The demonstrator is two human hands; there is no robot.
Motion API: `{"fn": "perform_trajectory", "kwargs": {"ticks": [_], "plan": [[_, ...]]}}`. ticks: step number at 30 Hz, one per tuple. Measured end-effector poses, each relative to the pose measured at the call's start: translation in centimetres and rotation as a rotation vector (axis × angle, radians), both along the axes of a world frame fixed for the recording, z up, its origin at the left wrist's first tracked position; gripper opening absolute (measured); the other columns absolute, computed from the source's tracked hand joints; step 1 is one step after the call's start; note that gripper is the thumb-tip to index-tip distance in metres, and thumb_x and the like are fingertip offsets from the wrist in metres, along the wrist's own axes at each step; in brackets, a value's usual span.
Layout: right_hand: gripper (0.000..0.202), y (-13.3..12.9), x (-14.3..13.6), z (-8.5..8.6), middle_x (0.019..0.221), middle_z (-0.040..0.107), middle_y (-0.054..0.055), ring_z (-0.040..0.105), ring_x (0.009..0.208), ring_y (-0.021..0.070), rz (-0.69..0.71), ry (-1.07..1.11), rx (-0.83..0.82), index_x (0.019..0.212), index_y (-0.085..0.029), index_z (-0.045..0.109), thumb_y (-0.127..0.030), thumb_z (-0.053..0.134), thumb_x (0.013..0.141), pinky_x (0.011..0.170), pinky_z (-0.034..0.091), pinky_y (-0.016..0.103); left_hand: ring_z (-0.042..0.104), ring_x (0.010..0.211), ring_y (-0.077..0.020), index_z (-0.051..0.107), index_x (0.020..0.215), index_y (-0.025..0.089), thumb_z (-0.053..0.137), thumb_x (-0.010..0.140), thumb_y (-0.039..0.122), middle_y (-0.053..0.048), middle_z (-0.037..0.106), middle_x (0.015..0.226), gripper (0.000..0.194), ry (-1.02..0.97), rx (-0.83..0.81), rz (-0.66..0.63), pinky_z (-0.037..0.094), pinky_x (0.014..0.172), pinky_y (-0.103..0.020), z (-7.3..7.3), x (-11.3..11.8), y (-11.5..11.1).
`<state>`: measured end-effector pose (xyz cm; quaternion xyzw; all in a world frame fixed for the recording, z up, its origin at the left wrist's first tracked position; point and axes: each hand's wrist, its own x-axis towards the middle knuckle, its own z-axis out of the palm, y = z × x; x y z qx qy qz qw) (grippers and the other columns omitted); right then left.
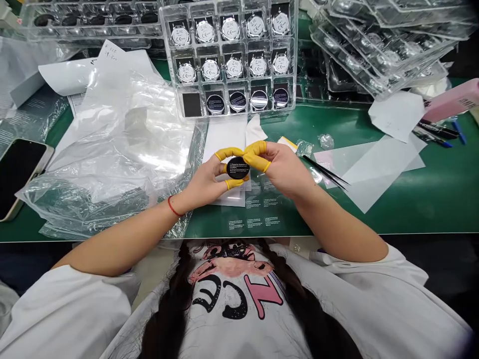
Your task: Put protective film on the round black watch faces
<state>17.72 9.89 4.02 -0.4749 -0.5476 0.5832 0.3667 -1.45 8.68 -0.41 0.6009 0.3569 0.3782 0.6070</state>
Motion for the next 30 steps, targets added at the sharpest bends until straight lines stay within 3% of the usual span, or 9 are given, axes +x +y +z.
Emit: {"fn": "perform_trajectory", "kwargs": {"ticks": [9, 26, 30], "plan": [[0.027, -0.30, -0.14, -0.14, 0.090, 0.068, 0.002, 0.061, 0.088, 0.0162, -0.021, -0.075, 0.106, 0.079, -0.019, 0.065, -0.045, 0.073, 0.079, 0.087, 0.048, 0.033, 0.074, 0.101, -0.0185, 0.053, 0.126, 0.025, 0.080, 0.077, 0.029, -0.005, 0.063, 0.132, 0.056, 0.009, 0.011, 0.004, 0.060, 0.090, -0.030, 0.27, -0.01, -0.10], [0.019, -0.50, -0.23, 0.10, 0.092, 0.069, 0.003, 0.063, 0.092, 0.0170, -0.030, -0.145, 0.193, 0.080, -0.020, 0.064, -0.038, 0.070, 0.083, 0.093, 0.047, 0.037, 0.075, 0.096, -0.0179, 0.051, 0.126, 0.025, 0.080, 0.077, 0.028, -0.005, 0.065, 0.127, 0.057, -0.004, -0.021, -0.019, 0.059, 0.090, -0.030, 0.46, -0.11, -0.10], [0.021, -0.48, -0.16, 0.04, 0.093, 0.069, 0.003, 0.063, 0.093, 0.0175, -0.032, -0.172, 0.214, 0.079, -0.020, 0.063, -0.040, 0.069, 0.083, 0.093, 0.047, 0.037, 0.075, 0.095, -0.0186, 0.051, 0.125, 0.023, 0.080, 0.077, 0.028, -0.004, 0.070, 0.114, 0.056, -0.002, -0.019, -0.008, 0.059, 0.089, -0.031, 0.56, -0.02, -0.12]]}}
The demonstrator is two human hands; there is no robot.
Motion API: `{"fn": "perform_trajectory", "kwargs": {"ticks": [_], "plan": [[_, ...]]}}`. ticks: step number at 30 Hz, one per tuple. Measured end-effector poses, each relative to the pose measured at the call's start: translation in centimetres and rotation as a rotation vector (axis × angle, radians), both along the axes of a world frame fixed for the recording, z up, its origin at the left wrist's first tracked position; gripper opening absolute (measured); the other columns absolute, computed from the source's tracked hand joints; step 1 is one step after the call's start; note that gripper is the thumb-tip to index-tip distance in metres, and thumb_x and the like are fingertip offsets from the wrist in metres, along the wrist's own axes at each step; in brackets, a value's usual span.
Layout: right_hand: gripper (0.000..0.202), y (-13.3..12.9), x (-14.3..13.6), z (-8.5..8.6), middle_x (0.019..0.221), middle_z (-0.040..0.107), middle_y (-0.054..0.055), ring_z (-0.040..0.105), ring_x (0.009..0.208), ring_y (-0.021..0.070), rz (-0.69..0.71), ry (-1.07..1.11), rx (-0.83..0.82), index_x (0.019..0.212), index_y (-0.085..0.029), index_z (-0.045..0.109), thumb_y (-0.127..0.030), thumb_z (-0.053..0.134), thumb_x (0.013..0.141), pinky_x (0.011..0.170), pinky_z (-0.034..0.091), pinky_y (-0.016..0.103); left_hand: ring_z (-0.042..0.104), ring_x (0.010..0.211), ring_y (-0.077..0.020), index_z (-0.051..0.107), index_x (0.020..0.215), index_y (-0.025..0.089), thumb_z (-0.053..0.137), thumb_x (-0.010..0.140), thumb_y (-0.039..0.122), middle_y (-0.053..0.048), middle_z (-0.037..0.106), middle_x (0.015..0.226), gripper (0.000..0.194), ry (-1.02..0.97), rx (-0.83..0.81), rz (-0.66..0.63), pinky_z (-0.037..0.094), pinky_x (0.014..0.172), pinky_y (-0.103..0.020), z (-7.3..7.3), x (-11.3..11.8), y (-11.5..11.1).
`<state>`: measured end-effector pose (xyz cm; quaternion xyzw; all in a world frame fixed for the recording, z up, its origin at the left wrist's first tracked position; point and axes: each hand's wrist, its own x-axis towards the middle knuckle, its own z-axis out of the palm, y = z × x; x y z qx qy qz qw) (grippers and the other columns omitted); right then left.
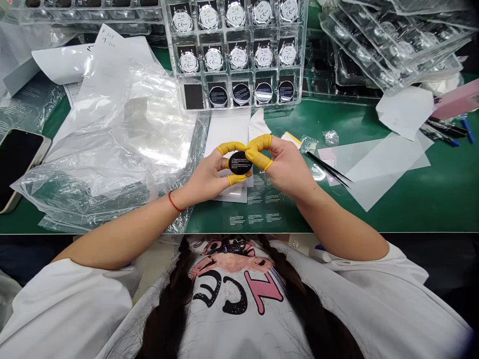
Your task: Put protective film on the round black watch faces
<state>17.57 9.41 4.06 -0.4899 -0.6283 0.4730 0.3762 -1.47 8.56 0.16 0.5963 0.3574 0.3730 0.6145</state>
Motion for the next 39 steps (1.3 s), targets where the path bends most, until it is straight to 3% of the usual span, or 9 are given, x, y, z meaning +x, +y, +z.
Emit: {"fn": "perform_trajectory", "kwargs": {"ticks": [4, 8, 12, 16, 21, 25, 28, 34, 39], "plan": [[0.022, -0.1, -0.2, -0.2, 0.093, 0.070, 0.003, 0.063, 0.093, 0.0182, 0.003, -0.036, 0.021, 0.081, -0.020, 0.063, -0.041, 0.068, 0.084, 0.093, 0.048, 0.038, 0.076, 0.095, -0.0213, 0.049, 0.126, 0.022, 0.081, 0.076, 0.029, -0.002, 0.075, 0.097, 0.059, 0.010, -0.032, 0.009, 0.059, 0.092, -0.036, 0.0, 0.1, 0.0], [0.016, 0.0, 0.1, 0.3, 0.095, 0.070, 0.004, 0.063, 0.096, 0.0193, 0.001, -0.153, 0.138, 0.084, -0.021, 0.064, -0.037, 0.064, 0.088, 0.092, 0.048, 0.038, 0.076, 0.096, -0.0206, 0.049, 0.124, 0.023, 0.081, 0.075, 0.028, -0.002, 0.074, 0.101, 0.059, -0.015, -0.034, 0.017, 0.059, 0.092, -0.035, -0.2, 0.1, 0.0], [0.016, 1.2, 3.4, 0.3, 0.104, 0.067, 0.008, 0.060, 0.105, 0.0275, -0.081, -0.573, 0.328, 0.097, -0.023, 0.066, -0.035, 0.066, 0.087, 0.097, 0.044, 0.049, 0.076, 0.093, -0.0212, 0.046, 0.121, 0.022, 0.079, 0.076, 0.025, -0.002, 0.074, 0.092, 0.055, -0.033, -0.110, 0.011, 0.060, 0.088, -0.037, -0.6, 0.4, 0.3], [0.027, 2.3, 7.5, -2.3, 0.098, 0.062, 0.013, 0.059, 0.097, 0.0334, -0.217, -0.955, 0.162, 0.101, -0.018, 0.066, -0.029, 0.075, 0.078, 0.087, 0.047, 0.057, 0.076, 0.084, -0.0227, 0.046, 0.120, 0.021, 0.080, 0.072, 0.024, -0.002, 0.072, 0.084, 0.058, 0.029, -0.160, 0.026, 0.061, 0.081, -0.041, -1.0, 0.7, 0.8], [0.023, 2.6, 9.3, -4.9, 0.092, 0.057, 0.009, 0.057, 0.088, 0.0273, -0.255, -0.860, 0.116, 0.092, -0.020, 0.063, -0.025, 0.077, 0.075, 0.084, 0.050, 0.056, 0.075, 0.080, -0.0205, 0.046, 0.120, 0.022, 0.079, 0.072, 0.026, 0.000, 0.071, 0.082, 0.058, 0.020, -0.142, 0.006, 0.060, 0.079, -0.039, -1.2, 0.8, 1.0], [0.045, 3.3, 9.4, -4.6, 0.097, 0.053, 0.008, 0.054, 0.095, 0.0276, -0.286, -0.827, 0.048, 0.098, -0.019, 0.058, -0.030, 0.086, 0.064, 0.091, 0.049, 0.057, 0.075, 0.080, -0.0202, 0.045, 0.119, 0.022, 0.078, 0.071, 0.025, 0.000, 0.072, 0.081, 0.059, 0.031, -0.139, 0.010, 0.060, 0.078, -0.038, -1.2, 0.8, 1.0], [0.038, 3.4, 9.5, -4.3, 0.089, 0.049, 0.006, 0.052, 0.092, 0.0274, -0.303, -0.876, 0.030, 0.084, -0.021, 0.053, -0.033, 0.084, 0.065, 0.087, 0.049, 0.056, 0.075, 0.082, -0.0207, 0.044, 0.119, 0.022, 0.079, 0.071, 0.025, -0.001, 0.072, 0.084, 0.059, 0.030, -0.141, 0.023, 0.059, 0.078, -0.038, -1.1, 0.8, 1.0], [0.008, 0.3, 6.5, -2.1, 0.088, 0.056, 0.008, 0.055, 0.085, 0.0246, -0.250, -0.696, 0.273, 0.086, -0.024, 0.054, -0.029, 0.051, 0.091, 0.078, 0.048, 0.046, 0.074, 0.081, -0.0207, 0.044, 0.119, 0.021, 0.077, 0.071, 0.023, -0.001, 0.071, 0.083, 0.058, 0.013, -0.135, 0.017, 0.058, 0.076, -0.037, -0.9, 1.0, 0.9], [0.021, -1.3, 1.8, -0.6, 0.102, 0.066, 0.007, 0.057, 0.096, 0.0226, 0.074, -0.621, 0.582, 0.109, -0.024, 0.063, -0.030, 0.047, 0.098, 0.085, 0.047, 0.040, 0.072, 0.080, -0.0164, 0.044, 0.119, 0.021, 0.076, 0.071, 0.022, 0.000, 0.070, 0.086, 0.058, -0.009, -0.125, 0.009, 0.054, 0.070, -0.028, -0.6, 1.1, 0.7]]}}
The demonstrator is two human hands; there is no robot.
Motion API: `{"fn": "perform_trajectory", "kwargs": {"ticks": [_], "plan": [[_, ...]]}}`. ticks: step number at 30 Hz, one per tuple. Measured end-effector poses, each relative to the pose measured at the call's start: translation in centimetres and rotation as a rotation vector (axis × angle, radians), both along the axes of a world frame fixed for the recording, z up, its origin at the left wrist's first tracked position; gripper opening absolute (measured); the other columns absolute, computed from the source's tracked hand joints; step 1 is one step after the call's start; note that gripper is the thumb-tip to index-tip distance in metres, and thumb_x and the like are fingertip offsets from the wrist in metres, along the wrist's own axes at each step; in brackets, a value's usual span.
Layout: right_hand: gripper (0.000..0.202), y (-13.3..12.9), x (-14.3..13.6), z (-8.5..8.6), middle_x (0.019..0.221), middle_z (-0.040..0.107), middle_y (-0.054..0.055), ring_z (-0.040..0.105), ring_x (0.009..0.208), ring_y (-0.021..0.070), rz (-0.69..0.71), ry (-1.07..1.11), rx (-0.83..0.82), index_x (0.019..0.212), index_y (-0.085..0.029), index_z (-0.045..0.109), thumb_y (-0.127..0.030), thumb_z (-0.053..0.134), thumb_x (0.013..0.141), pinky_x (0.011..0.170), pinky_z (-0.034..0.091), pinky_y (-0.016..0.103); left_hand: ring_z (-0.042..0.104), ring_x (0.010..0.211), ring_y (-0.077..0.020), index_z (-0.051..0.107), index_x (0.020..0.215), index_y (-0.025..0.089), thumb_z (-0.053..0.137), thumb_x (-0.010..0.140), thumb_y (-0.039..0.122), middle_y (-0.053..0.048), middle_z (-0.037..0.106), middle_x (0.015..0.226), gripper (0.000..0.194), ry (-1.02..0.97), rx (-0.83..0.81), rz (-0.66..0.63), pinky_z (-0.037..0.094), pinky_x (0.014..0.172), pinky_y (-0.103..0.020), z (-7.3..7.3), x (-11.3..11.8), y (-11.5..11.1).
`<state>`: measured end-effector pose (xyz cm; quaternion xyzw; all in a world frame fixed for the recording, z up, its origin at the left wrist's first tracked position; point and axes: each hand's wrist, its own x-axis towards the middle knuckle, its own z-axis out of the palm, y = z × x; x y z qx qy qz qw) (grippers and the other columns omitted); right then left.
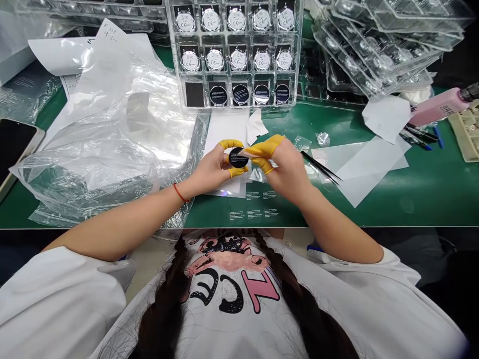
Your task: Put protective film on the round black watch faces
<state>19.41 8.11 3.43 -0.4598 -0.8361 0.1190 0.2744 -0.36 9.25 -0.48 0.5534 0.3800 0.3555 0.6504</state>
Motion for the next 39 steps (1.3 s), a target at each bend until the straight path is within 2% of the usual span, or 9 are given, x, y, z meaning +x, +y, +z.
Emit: {"fn": "perform_trajectory", "kwargs": {"ticks": [5, 8, 10, 18, 21, 24, 26, 32, 39], "plan": [[0.027, 1.3, -1.3, -2.2, 0.097, 0.063, 0.006, 0.051, 0.086, 0.0206, 0.089, -0.229, 0.337, 0.103, -0.023, 0.067, -0.016, 0.042, 0.096, 0.072, 0.042, 0.036, 0.066, 0.074, -0.0097, 0.046, 0.118, 0.020, 0.075, 0.072, 0.018, 0.003, 0.066, 0.086, 0.055, -0.010, 0.023, 0.005, 0.049, 0.063, -0.022, 0.1, -0.1, 0.0], [0.027, 1.3, -1.0, -3.0, 0.094, 0.064, 0.004, 0.051, 0.086, 0.0187, 0.126, -0.196, 0.569, 0.099, -0.023, 0.066, -0.013, 0.042, 0.097, 0.072, 0.041, 0.035, 0.049, 0.051, -0.0046, 0.048, 0.119, 0.019, 0.077, 0.071, 0.018, 0.009, 0.056, 0.065, 0.056, 0.094, 0.046, 0.012, 0.033, 0.047, -0.019, 0.3, -0.3, 0.1], [0.024, 0.7, -0.8, -3.2, 0.094, 0.066, 0.003, 0.052, 0.090, 0.0180, 0.149, -0.157, 0.634, 0.098, -0.023, 0.065, -0.012, 0.044, 0.097, 0.075, 0.042, 0.034, 0.042, 0.047, -0.0036, 0.050, 0.119, 0.017, 0.077, 0.070, 0.018, 0.010, 0.051, 0.059, 0.056, 0.133, 0.060, 0.002, 0.027, 0.043, -0.020, 0.4, -0.3, 0.1], [0.024, -2.0, -0.7, -4.1, 0.092, 0.068, 0.004, 0.056, 0.089, 0.0189, 0.094, -0.116, 0.570, 0.097, -0.022, 0.066, -0.009, 0.046, 0.095, 0.075, 0.045, 0.036, 0.065, 0.075, -0.0095, 0.049, 0.121, 0.018, 0.075, 0.067, 0.012, 0.001, 0.067, 0.090, 0.061, 0.054, 0.035, -0.016, 0.048, 0.062, -0.020, -0.4, -0.6, 0.2], [0.019, -2.1, -0.5, -3.3, 0.091, 0.069, 0.003, 0.059, 0.085, 0.0186, 0.054, 0.026, 0.336, 0.098, -0.024, 0.066, -0.017, 0.049, 0.096, 0.074, 0.046, 0.036, 0.066, 0.074, -0.0095, 0.048, 0.120, 0.018, 0.078, 0.068, 0.016, 0.001, 0.068, 0.089, 0.060, 0.025, 0.022, -0.005, 0.050, 0.063, -0.020, -0.4, -0.5, 0.2], [0.014, -1.9, -0.2, -1.7, 0.090, 0.068, 0.001, 0.059, 0.083, 0.0173, -0.131, 0.257, 0.105, 0.100, -0.026, 0.065, -0.031, 0.051, 0.099, 0.078, 0.049, 0.037, 0.067, 0.071, -0.0102, 0.047, 0.118, 0.019, 0.079, 0.069, 0.020, 0.003, 0.067, 0.081, 0.058, 0.004, -0.016, -0.003, 0.051, 0.064, -0.022, -0.2, -0.2, 0.1], [0.015, -1.7, -0.2, -1.0, 0.092, 0.068, 0.002, 0.060, 0.087, 0.0180, -0.213, 0.317, 0.041, 0.101, -0.025, 0.064, -0.034, 0.052, 0.098, 0.080, 0.050, 0.037, 0.065, 0.066, -0.0099, 0.046, 0.118, 0.020, 0.080, 0.069, 0.020, 0.005, 0.065, 0.076, 0.059, 0.021, -0.016, 0.003, 0.050, 0.062, -0.022, -0.2, -0.1, 0.1], [0.015, -2.1, -1.3, -1.7, 0.118, 0.069, 0.006, 0.058, 0.118, 0.0238, -0.099, 0.078, 0.074, 0.104, -0.024, 0.067, -0.029, 0.055, 0.096, 0.101, 0.043, 0.045, 0.058, 0.060, -0.0077, 0.045, 0.119, 0.020, 0.077, 0.071, 0.022, 0.004, 0.064, 0.075, 0.058, 0.026, 0.040, -0.021, 0.041, 0.052, -0.019, -0.5, -0.3, 0.1], [0.011, -2.9, -1.8, -2.6, 0.113, 0.070, 0.003, 0.056, 0.120, 0.0227, -0.096, -0.083, 0.355, 0.098, -0.025, 0.062, -0.022, 0.052, 0.095, 0.106, 0.038, 0.048, 0.054, 0.058, -0.0069, 0.046, 0.120, 0.020, 0.070, 0.073, 0.015, 0.006, 0.061, 0.073, 0.053, 0.109, 0.132, -0.020, 0.036, 0.051, -0.019, -0.3, -0.4, 0.1]]}}
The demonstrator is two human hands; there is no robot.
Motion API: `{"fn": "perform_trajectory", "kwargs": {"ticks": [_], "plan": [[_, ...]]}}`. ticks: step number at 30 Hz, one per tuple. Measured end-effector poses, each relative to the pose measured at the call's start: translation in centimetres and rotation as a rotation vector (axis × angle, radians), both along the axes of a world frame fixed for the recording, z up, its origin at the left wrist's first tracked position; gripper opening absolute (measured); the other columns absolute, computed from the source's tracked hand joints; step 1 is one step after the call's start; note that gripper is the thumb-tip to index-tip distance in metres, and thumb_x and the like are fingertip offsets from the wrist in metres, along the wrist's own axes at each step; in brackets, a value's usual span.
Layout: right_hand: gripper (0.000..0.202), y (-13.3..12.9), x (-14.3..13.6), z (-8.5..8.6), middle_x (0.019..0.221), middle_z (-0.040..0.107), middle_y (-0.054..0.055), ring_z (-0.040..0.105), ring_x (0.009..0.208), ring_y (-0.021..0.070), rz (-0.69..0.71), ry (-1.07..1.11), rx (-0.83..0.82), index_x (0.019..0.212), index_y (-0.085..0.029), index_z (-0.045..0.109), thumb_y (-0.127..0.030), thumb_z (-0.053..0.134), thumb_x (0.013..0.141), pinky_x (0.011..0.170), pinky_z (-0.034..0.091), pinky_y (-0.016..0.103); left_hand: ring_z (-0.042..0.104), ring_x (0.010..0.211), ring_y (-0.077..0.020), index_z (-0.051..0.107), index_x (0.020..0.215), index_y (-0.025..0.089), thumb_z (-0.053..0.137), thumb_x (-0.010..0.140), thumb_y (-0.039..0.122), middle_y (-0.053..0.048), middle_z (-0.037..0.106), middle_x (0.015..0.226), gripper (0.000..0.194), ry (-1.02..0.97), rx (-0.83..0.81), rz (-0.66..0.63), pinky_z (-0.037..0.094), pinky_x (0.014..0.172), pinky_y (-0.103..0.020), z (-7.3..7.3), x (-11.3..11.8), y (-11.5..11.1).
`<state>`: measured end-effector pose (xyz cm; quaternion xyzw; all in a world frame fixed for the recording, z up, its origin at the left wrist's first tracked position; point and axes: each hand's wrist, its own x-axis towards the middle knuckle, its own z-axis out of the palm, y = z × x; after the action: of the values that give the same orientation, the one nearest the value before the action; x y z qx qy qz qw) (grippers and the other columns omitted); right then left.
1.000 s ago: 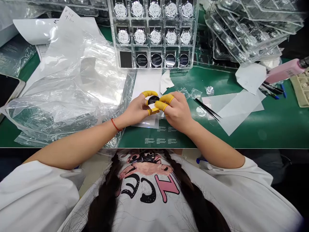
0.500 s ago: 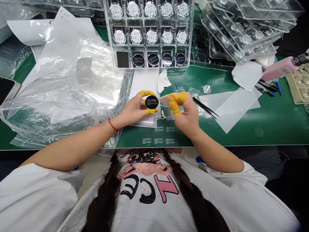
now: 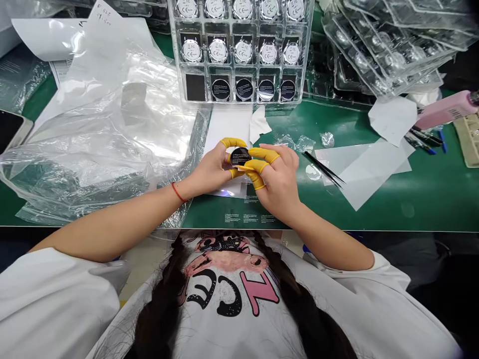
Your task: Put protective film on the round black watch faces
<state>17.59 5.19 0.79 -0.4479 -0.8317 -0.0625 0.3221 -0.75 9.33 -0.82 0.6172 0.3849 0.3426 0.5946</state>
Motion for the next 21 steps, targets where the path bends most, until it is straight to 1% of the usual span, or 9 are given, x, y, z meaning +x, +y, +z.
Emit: {"fn": "perform_trajectory", "kwargs": {"ticks": [3, 7, 9, 13, 15, 17, 19, 21], "plan": [[0.013, 0.1, -0.1, -0.2, 0.109, 0.069, 0.001, 0.055, 0.121, 0.0215, -0.005, -0.046, 0.060, 0.094, -0.026, 0.061, -0.017, 0.052, 0.092, 0.112, 0.033, 0.049, 0.054, 0.060, -0.0064, 0.047, 0.119, 0.018, 0.070, 0.072, 0.014, 0.005, 0.061, 0.074, 0.053, 0.044, 0.025, 0.023, 0.034, 0.051, -0.019, 0.2, 0.0, -0.1], [0.016, 0.3, 0.0, -0.5, 0.102, 0.067, 0.002, 0.056, 0.115, 0.0211, -0.011, -0.053, 0.100, 0.091, -0.026, 0.061, -0.014, 0.050, 0.090, 0.111, 0.033, 0.050, 0.053, 0.059, -0.0070, 0.047, 0.120, 0.019, 0.071, 0.072, 0.016, 0.005, 0.061, 0.073, 0.053, 0.064, 0.006, 0.035, 0.033, 0.051, -0.020, 0.2, 0.0, -0.2], [0.016, 0.4, 0.0, -0.5, 0.099, 0.066, 0.002, 0.056, 0.113, 0.0223, -0.031, -0.051, 0.050, 0.089, -0.026, 0.062, -0.016, 0.049, 0.091, 0.112, 0.031, 0.053, 0.053, 0.059, -0.0077, 0.048, 0.120, 0.020, 0.072, 0.072, 0.017, 0.006, 0.060, 0.071, 0.054, 0.078, 0.009, 0.040, 0.033, 0.051, -0.021, 0.1, 0.0, -0.3], [0.017, 0.4, 0.1, -0.2, 0.105, 0.064, 0.004, 0.054, 0.114, 0.0272, -0.042, 0.017, -0.161, 0.093, -0.028, 0.063, -0.022, 0.048, 0.093, 0.114, 0.024, 0.060, 0.051, 0.056, -0.0086, 0.050, 0.119, 0.022, 0.074, 0.074, 0.023, 0.006, 0.057, 0.066, 0.051, 0.110, 0.032, 0.055, 0.032, 0.052, -0.023, 0.1, 0.1, -0.3], [0.017, 0.6, 0.0, -0.1, 0.104, 0.063, 0.005, 0.053, 0.112, 0.0284, -0.033, 0.053, -0.198, 0.096, -0.029, 0.063, -0.024, 0.047, 0.093, 0.114, 0.024, 0.062, 0.050, 0.056, -0.0092, 0.051, 0.119, 0.022, 0.073, 0.075, 0.022, 0.007, 0.056, 0.065, 0.049, 0.100, 0.032, 0.050, 0.033, 0.054, -0.024, 0.1, 0.1, -0.3], [0.017, 1.1, -0.2, -0.1, 0.102, 0.062, 0.005, 0.054, 0.108, 0.0278, -0.034, 0.047, -0.190, 0.098, -0.030, 0.062, -0.026, 0.046, 0.094, 0.113, 0.027, 0.062, 0.056, 0.062, -0.0112, 0.051, 0.119, 0.023, 0.072, 0.075, 0.021, 0.005, 0.059, 0.071, 0.049, 0.054, 0.015, 0.032, 0.038, 0.058, -0.025, 0.0, 0.1, -0.4], [0.019, 1.7, -0.2, -0.1, 0.100, 0.061, 0.006, 0.055, 0.103, 0.0269, -0.033, 0.023, -0.186, 0.100, -0.029, 0.061, -0.026, 0.044, 0.094, 0.110, 0.032, 0.062, 0.062, 0.072, -0.0132, 0.050, 0.120, 0.023, 0.073, 0.075, 0.020, 0.003, 0.065, 0.084, 0.051, -0.007, -0.008, 0.014, 0.044, 0.066, -0.026, -0.1, 0.1, -0.4], [0.020, 2.4, -0.3, 0.0, 0.100, 0.060, 0.008, 0.055, 0.102, 0.0274, -0.036, 0.013, -0.201, 0.101, -0.026, 0.060, -0.025, 0.041, 0.094, 0.108, 0.033, 0.063, 0.063, 0.078, -0.0129, 0.049, 0.119, 0.023, 0.074, 0.074, 0.020, 0.001, 0.066, 0.093, 0.052, -0.040, -0.018, 0.022, 0.047, 0.071, -0.027, -0.2, 0.0, -0.4]]}}
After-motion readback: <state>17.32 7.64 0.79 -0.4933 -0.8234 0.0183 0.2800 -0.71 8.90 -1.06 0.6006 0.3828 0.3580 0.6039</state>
